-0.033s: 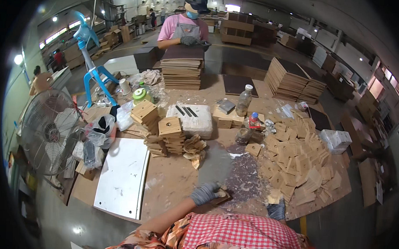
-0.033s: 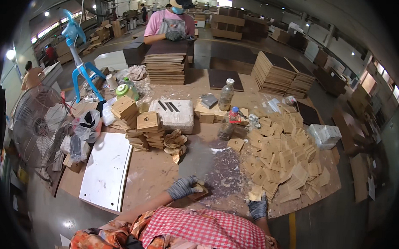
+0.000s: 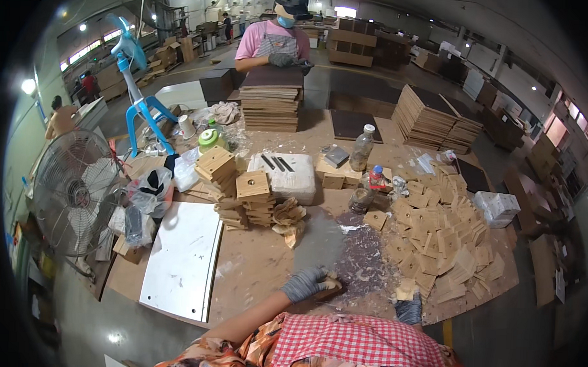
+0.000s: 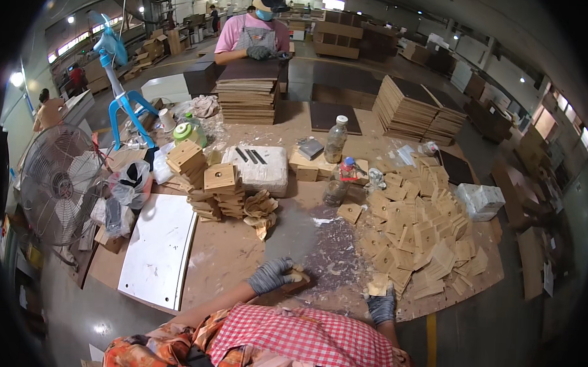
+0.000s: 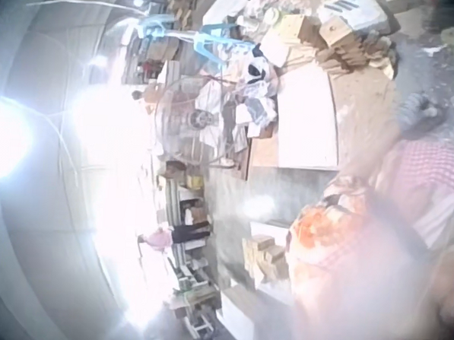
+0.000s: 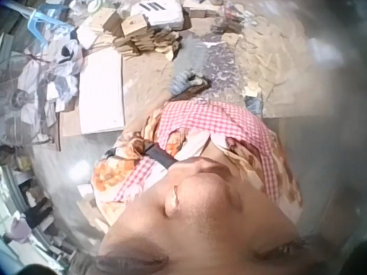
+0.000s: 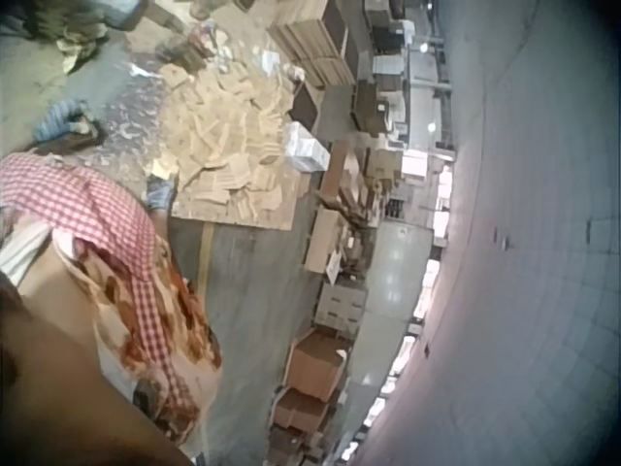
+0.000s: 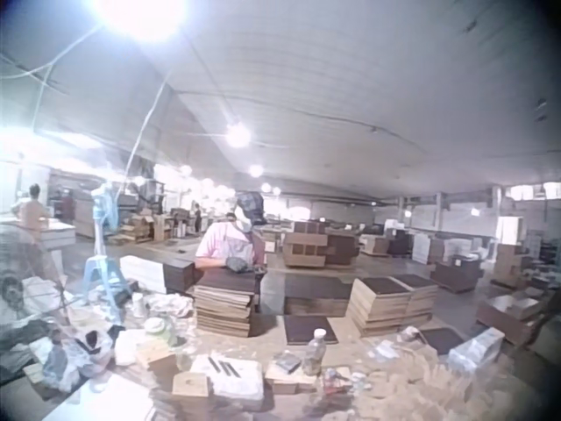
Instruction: Applying glue to small wooden blocks and assembling them at a workbench.
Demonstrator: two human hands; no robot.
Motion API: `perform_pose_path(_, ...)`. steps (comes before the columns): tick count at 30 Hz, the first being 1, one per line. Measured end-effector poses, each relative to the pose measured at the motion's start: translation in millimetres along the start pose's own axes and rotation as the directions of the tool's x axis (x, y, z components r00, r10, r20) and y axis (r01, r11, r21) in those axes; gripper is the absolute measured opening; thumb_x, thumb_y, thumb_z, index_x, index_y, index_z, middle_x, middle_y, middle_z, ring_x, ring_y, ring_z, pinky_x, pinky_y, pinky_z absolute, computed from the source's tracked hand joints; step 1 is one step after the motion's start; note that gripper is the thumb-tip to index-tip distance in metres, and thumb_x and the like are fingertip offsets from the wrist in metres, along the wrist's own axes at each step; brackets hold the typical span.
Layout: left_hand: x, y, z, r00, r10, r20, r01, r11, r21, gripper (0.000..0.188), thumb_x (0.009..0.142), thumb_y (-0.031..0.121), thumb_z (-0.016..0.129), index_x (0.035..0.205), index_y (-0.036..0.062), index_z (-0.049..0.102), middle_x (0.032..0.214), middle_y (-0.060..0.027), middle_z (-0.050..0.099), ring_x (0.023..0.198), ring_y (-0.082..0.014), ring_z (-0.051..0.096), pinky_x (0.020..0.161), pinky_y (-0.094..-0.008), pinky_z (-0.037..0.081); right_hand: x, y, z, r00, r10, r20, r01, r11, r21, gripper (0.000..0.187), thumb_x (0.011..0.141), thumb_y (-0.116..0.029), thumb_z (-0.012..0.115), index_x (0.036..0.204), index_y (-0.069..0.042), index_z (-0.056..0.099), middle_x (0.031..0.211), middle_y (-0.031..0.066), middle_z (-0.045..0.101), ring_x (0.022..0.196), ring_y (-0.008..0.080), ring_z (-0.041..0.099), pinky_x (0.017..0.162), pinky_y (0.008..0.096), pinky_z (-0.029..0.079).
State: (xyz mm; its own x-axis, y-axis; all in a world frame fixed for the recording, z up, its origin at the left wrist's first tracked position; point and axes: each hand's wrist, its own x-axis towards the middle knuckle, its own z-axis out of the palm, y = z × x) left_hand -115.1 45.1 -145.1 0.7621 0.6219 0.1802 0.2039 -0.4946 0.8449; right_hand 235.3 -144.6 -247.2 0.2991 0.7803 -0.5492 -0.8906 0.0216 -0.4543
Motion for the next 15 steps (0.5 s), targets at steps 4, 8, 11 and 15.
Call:
perform_pose_path(4,-2.5,18.0,-7.3,0.963,-0.167,-0.213,0.138,0.98,-0.145,0.037,0.081,0.026,0.069,0.11,0.005,0.062,0.091,-0.0125,0.065,0.085,-0.0213,0.062,0.079,-0.0298,0.048,-8.6,0.5,-11.6,0.991,-0.119,0.067,0.121,0.992,-0.025,0.058,0.087,-0.06,0.041,0.12,-0.013,0.049,0.108,0.0142,0.056,0.083,0.0336,0.055,0.069,0.0398,0.05)
perform_pose_path(8,-7.4,-0.5,11.9,0.851,-0.302,-0.429,0.104,0.899,-0.426,0.033,0.084,0.018,0.066,0.112,0.0021,0.062,0.103,-0.0106,0.066,0.093,-0.0153,0.061,0.084,-0.0262,0.047,-5.3,2.3,-12.5,0.988,-0.112,0.108,0.114,0.993,-0.013,0.056,0.088,-0.059,0.041,0.12,-0.014,0.049,0.109,0.0133,0.057,0.088,0.0333,0.055,0.074,0.042,0.049)
perform_pose_path(11,-15.9,-9.0,19.8,0.871,-0.206,-0.445,0.084,0.957,-0.278,0.03,0.083,0.019,0.066,0.109,0.0041,0.064,0.094,-0.0129,0.067,0.085,-0.0197,0.064,0.078,-0.0292,0.048,-3.7,1.2,-10.0,0.985,-0.116,0.125,0.119,0.993,-0.012,0.054,0.089,-0.057,0.041,0.12,-0.014,0.05,0.111,0.0125,0.057,0.094,0.0339,0.054,0.075,0.0433,0.048)
perform_pose_path(15,-23.4,-12.1,17.9,0.854,-0.163,-0.494,0.073,0.978,-0.195,0.025,0.081,0.016,0.067,0.103,0.0042,0.066,0.095,-0.0136,0.067,0.088,-0.0237,0.064,0.08,-0.0311,0.048,-0.8,3.5,-9.6,0.986,-0.138,0.099,0.138,0.99,0.003,0.053,0.09,-0.054,0.041,0.119,-0.012,0.051,0.112,0.0126,0.057,0.095,0.0355,0.054,0.077,0.0449,0.048)
